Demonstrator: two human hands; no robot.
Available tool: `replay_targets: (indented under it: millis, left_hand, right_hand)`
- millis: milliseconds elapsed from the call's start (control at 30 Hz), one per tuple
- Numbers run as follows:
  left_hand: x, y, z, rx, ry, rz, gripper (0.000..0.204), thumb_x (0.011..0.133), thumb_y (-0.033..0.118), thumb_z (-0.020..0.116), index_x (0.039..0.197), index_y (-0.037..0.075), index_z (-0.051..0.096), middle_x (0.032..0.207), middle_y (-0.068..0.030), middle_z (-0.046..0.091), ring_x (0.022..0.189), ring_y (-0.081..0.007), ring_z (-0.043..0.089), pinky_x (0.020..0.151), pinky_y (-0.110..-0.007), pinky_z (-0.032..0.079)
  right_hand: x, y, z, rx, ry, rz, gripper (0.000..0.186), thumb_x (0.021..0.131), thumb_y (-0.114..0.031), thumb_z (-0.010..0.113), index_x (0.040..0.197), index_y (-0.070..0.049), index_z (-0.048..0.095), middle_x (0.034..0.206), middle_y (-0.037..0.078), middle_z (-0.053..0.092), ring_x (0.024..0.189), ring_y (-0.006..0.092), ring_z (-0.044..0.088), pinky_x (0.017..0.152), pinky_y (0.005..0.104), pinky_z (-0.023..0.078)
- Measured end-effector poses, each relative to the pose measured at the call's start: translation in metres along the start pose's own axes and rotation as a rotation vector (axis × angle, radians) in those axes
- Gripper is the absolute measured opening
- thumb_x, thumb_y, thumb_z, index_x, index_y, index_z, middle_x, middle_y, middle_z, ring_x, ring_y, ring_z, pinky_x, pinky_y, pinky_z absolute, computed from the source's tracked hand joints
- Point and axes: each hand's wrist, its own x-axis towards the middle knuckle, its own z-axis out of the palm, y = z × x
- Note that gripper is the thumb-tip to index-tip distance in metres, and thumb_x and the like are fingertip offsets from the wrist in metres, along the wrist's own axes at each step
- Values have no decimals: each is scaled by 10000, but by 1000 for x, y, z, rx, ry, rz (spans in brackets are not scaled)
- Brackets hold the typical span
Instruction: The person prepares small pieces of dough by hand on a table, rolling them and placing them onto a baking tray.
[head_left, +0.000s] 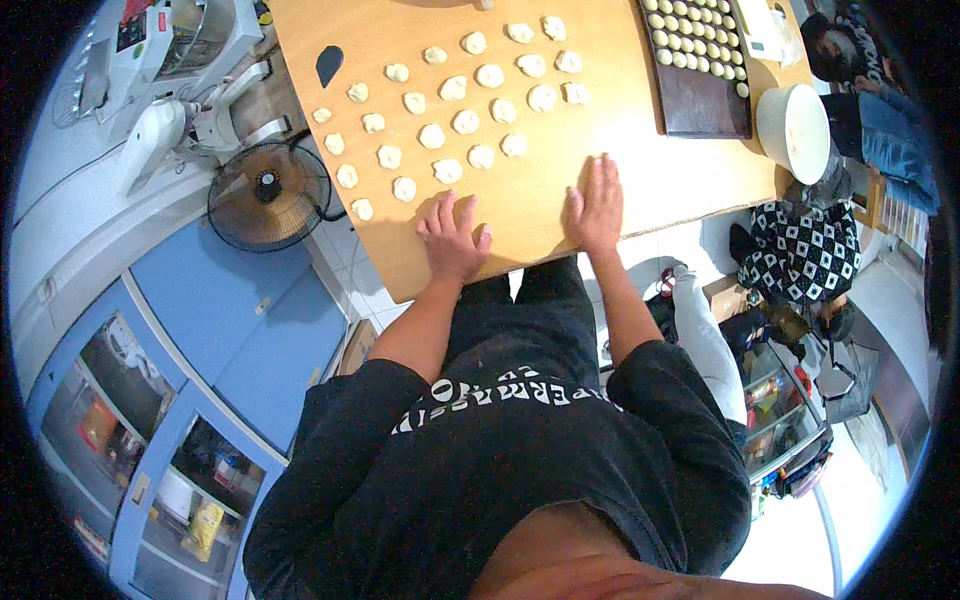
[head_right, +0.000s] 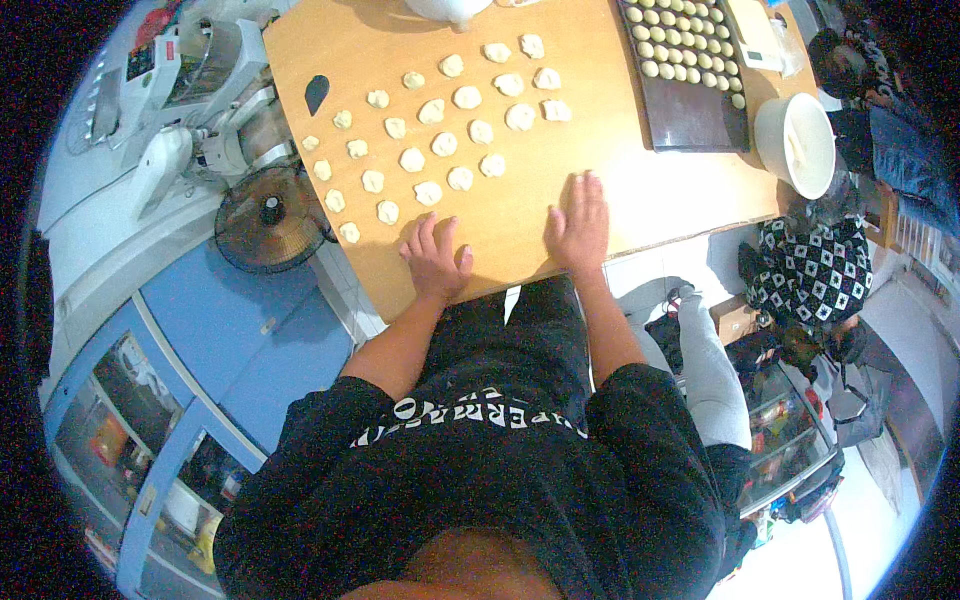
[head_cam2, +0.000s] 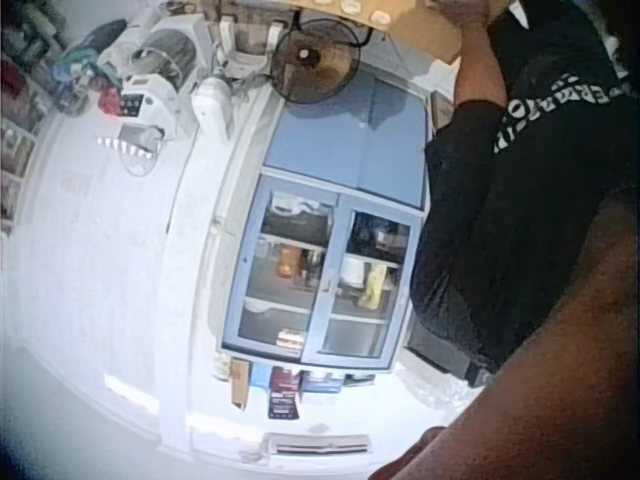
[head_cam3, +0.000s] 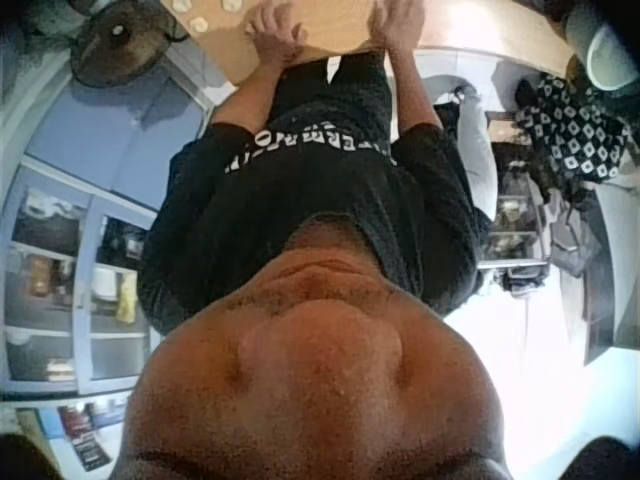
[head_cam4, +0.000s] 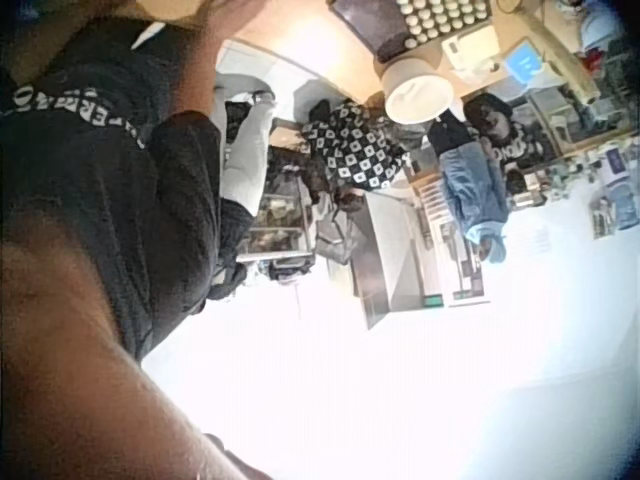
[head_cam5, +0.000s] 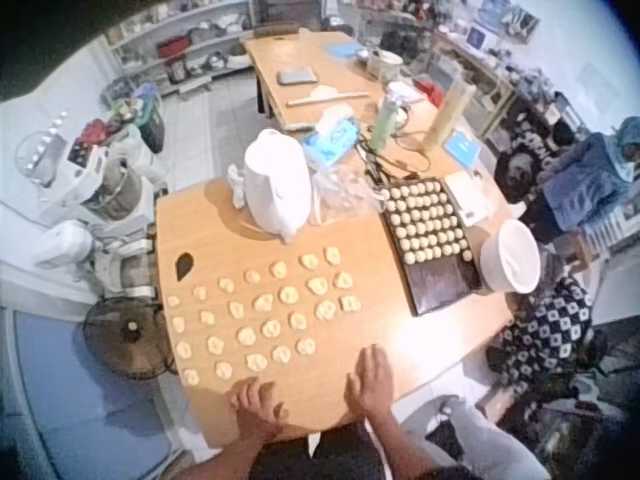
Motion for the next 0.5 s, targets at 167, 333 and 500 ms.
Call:
replay_targets:
  millis: [167, 333, 500]
  left_hand:
    - [0, 6, -3, -3, 13, 37, 632, 839, 396, 724, 1423, 173, 631, 1556, -165, 454, 1437, -402, 389, 1133, -658, 290]
    - [2, 2, -6, -24, 25, 16, 616, 843, 402, 723, 1410, 172, 646, 1554, -166, 461, 1429, -401, 396, 1130, -649, 292]
    - [-1, 2, 0, 26, 22, 24, 627, 846, 422, 726, 1425, 198, 634, 1558, -157, 469, 1423, -395, 407, 1117, -630, 296]
  right_hand:
    - [79, -16, 7, -50, 190, 70, 659, 1028, -317, 643, 1533, 70, 469, 1630, 310, 398, 1531, 480, 343, 1263, 532, 297]
    - [17, -17, 4, -56, 36, 98, 692, 1043, -347, 564, 1575, 68, 414, 1648, 298, 390, 1554, 469, 319, 1295, 538, 239]
    - [80, 5, -8, -103, 177, 191, 663, 1059, -304, 561, 1544, 121, 408, 1635, 325, 380, 1548, 468, 312, 1298, 512, 242]
